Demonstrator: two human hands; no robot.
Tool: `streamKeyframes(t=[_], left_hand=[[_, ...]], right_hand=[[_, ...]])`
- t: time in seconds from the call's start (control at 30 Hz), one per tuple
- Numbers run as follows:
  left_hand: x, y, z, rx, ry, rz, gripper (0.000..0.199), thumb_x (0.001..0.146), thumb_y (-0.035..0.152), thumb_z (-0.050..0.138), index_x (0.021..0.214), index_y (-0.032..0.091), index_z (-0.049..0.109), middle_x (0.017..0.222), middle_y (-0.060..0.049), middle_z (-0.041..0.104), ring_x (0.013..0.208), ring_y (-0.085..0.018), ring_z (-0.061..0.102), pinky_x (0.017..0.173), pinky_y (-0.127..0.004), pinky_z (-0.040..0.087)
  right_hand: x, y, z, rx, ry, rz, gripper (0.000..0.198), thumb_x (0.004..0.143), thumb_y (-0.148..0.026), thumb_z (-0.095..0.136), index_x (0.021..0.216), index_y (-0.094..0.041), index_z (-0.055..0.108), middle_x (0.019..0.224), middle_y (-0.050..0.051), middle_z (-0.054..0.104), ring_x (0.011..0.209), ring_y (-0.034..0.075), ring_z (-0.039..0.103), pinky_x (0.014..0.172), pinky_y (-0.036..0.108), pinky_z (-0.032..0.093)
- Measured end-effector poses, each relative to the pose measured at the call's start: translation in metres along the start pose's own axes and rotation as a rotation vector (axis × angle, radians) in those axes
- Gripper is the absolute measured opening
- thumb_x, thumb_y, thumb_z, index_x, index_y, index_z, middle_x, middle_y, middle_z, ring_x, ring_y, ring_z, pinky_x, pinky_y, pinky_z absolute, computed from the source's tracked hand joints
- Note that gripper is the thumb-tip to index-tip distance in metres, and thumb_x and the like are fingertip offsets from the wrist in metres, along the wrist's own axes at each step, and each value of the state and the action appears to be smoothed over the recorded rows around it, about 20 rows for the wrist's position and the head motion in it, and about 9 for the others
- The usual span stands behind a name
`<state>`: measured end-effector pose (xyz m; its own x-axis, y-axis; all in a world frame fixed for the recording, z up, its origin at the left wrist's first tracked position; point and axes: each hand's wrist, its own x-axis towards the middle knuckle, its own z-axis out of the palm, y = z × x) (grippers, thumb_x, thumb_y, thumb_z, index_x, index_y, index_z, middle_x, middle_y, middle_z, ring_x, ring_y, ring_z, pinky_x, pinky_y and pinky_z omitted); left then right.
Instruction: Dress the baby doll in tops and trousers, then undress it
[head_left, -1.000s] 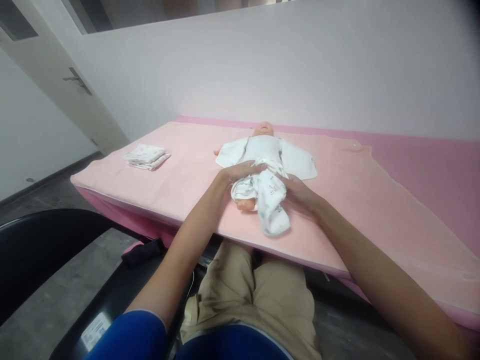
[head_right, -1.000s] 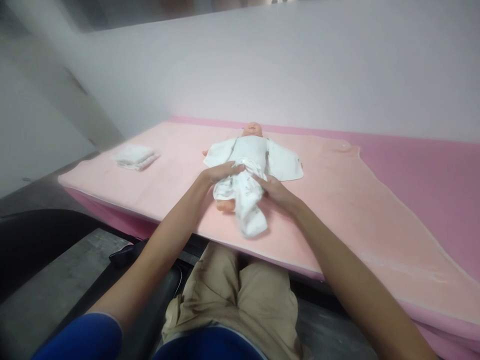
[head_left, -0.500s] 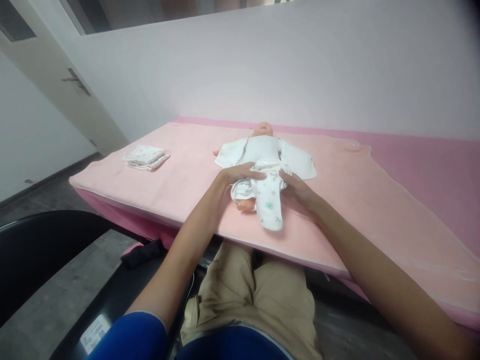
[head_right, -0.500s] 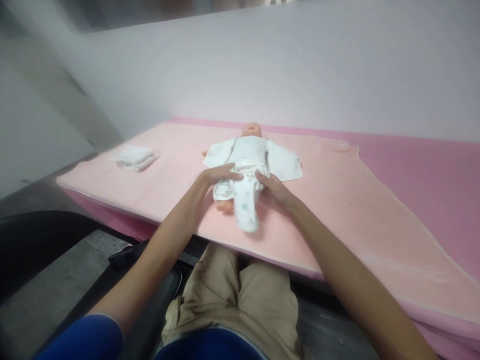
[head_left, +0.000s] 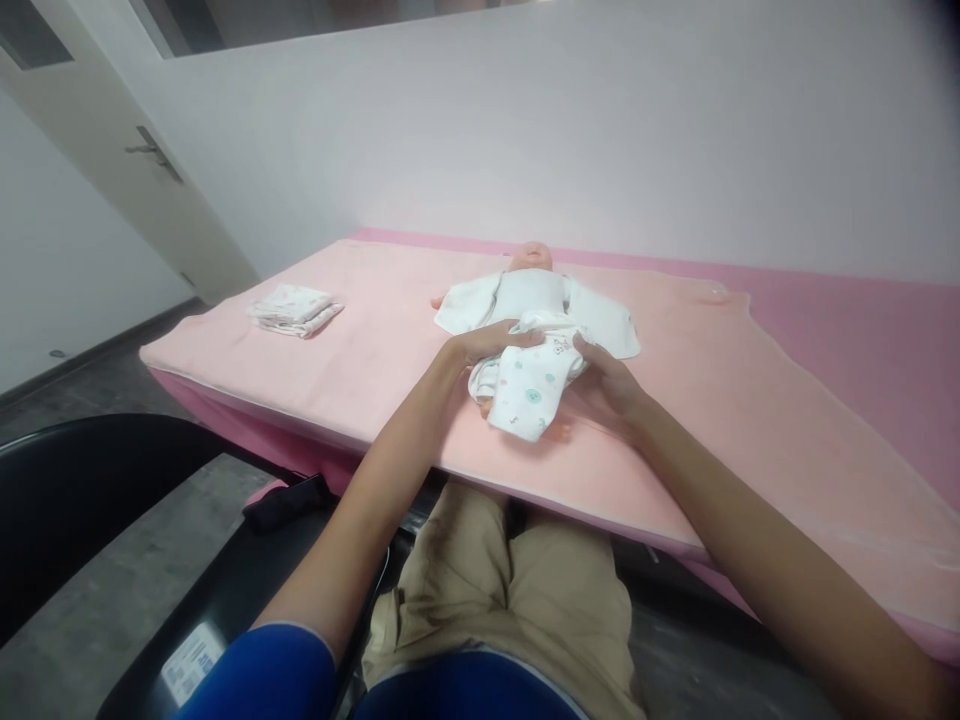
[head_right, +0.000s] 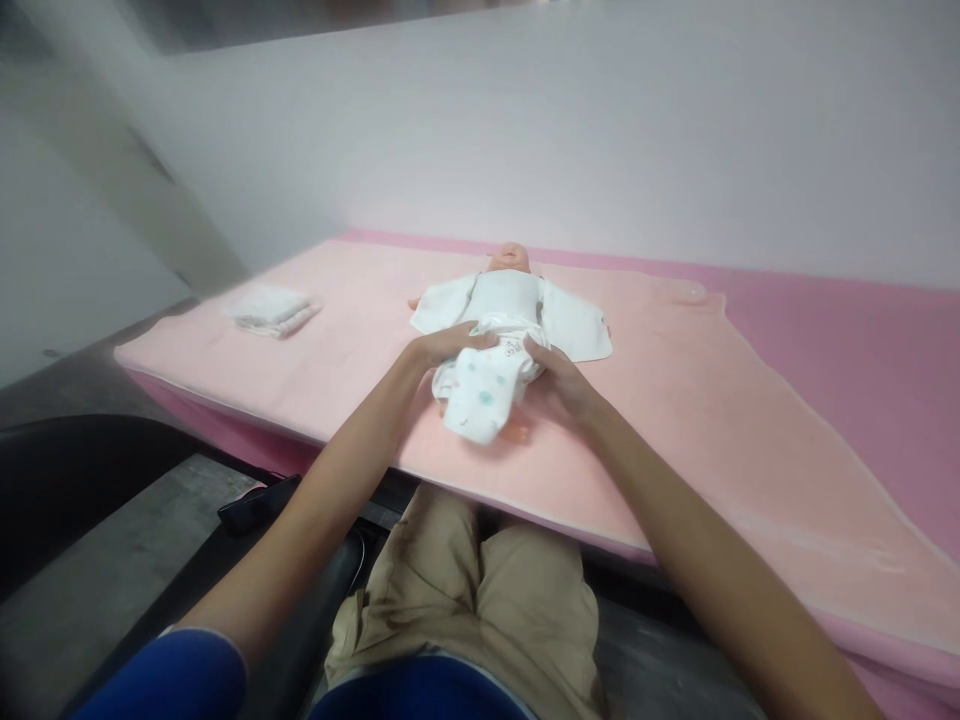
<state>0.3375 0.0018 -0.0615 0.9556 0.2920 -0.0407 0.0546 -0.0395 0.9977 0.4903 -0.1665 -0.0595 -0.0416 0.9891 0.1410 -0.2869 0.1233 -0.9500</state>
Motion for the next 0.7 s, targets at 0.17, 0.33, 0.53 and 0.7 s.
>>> streamKeyframes(t=[0.17,0.33,0.53,0.7], left_hand=[[0.003,-0.003,-0.002,-0.065,-0.027,0.0,0.065,0.08,0.059,0.085,0.127,0.015,0.07,0.122,-0.017,0.076,0.119,-0.032,0.07,0.104,-0.046,0.054],[0.002,-0.004,-0.001,-0.13,0.037,0.01,0.061,0.084,0.064,0.079,0.121,0.016,0.071,0.122,-0.017,0.077,0.115,-0.031,0.073,0.102,-0.044,0.056],[0.0,-0.004,0.001,-0.112,0.054,0.024,0.057,0.085,0.064,0.078,0.115,0.016,0.074,0.119,-0.016,0.078,0.112,-0.029,0.074,0.102,-0.043,0.056],[0.0,-0.002,0.002,-0.096,0.043,0.015,0.061,0.081,0.066,0.081,0.116,0.016,0.074,0.124,-0.015,0.077,0.118,-0.03,0.072,0.105,-0.042,0.055]], right_hand=[[-0.001,0.0,0.002,0.006,0.021,-0.014,0.063,0.09,-0.059,0.069,0.143,-0.027,0.063,0.129,0.01,0.075,0.13,0.038,0.064,0.107,0.053,0.056],[-0.004,0.005,-0.011,-0.09,-0.006,0.113,0.06,0.088,-0.059,0.078,0.135,-0.023,0.069,0.128,0.011,0.076,0.127,0.036,0.067,0.106,0.049,0.057],[-0.004,0.007,-0.027,-0.307,-0.107,0.184,0.057,0.085,-0.053,0.085,0.131,-0.022,0.073,0.126,0.01,0.077,0.121,0.035,0.07,0.105,0.048,0.058],[-0.004,0.003,-0.023,-0.375,-0.098,0.157,0.055,0.083,-0.046,0.087,0.132,-0.024,0.073,0.128,0.009,0.076,0.122,0.035,0.069,0.108,0.052,0.056]])
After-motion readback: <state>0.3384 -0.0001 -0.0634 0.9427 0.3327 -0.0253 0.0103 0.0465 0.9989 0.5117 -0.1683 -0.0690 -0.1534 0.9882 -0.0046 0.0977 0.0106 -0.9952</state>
